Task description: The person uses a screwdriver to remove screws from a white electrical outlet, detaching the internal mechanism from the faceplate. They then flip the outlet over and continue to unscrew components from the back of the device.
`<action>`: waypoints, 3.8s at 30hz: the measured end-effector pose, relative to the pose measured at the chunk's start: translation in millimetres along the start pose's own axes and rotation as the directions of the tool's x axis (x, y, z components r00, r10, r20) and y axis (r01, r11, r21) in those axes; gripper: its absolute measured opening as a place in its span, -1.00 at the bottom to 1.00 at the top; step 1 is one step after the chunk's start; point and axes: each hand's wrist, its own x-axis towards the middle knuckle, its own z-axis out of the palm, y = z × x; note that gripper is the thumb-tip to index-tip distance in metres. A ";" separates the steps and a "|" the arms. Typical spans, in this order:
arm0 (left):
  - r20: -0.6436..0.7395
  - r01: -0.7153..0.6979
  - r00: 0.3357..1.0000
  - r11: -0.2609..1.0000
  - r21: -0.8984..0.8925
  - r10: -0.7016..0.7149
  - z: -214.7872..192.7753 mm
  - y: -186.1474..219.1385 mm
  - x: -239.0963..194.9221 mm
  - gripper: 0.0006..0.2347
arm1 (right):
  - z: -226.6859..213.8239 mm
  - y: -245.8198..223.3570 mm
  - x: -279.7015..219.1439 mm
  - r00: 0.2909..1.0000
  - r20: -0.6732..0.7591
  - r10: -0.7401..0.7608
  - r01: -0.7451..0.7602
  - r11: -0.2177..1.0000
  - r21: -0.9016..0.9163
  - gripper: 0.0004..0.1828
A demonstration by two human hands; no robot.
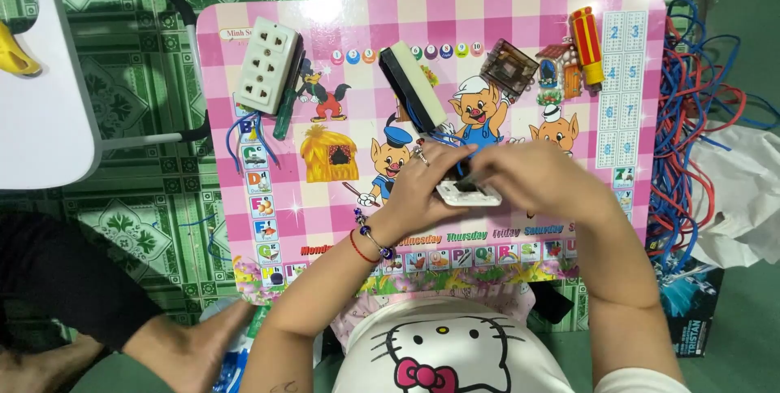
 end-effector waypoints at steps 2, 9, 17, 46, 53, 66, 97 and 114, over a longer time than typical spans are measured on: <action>0.004 -0.003 1.000 1.000 -0.012 0.003 0.1 0.4 0.2 -0.31 | -5.7 24.1 -7.5 0.987 -0.133 0.092 -0.097 0.995 -0.027 -0.82; -0.033 -0.061 0.998 0.998 -0.025 0.060 1.0 -1.9 0.2 -0.32 | 33.1 74.4 6.0 0.899 -0.349 0.265 -0.385 0.859 -0.338 -0.85; -0.046 -0.098 0.994 0.995 -0.026 0.096 2.6 -2.9 -0.1 -0.33 | 51.8 63.4 -8.9 0.755 -0.641 0.139 -0.062 0.988 0.141 -0.88; 0.064 0.117 0.992 0.980 -0.162 -0.108 -13.8 2.3 28.6 -0.35 | 40.3 79.0 -30.0 0.346 -0.934 -0.091 0.220 0.975 -0.013 -0.35; 0.096 0.089 0.993 0.985 -0.147 -0.075 -11.8 -15.7 13.6 -0.33 | 51.2 81.3 -21.2 0.438 -0.893 -0.103 0.088 0.994 -0.072 -0.40; 0.091 0.053 0.995 0.989 -0.140 -0.040 -15.2 -15.2 20.1 -0.41 | 33.0 42.3 -39.2 0.550 -0.828 0.112 0.065 0.982 0.175 -0.65; 0.162 -0.103 0.983 0.991 0.081 0.089 -19.0 -3.6 20.6 -0.61 | 68.1 -4.6 -49.4 0.706 -0.653 -0.274 0.326 0.944 -0.043 -0.85; 0.074 -0.095 0.993 0.995 -0.018 0.096 -6.2 -13.4 15.0 -0.49 | 76.3 28.2 -60.0 0.570 -0.629 -0.529 0.611 0.784 -0.106 -0.88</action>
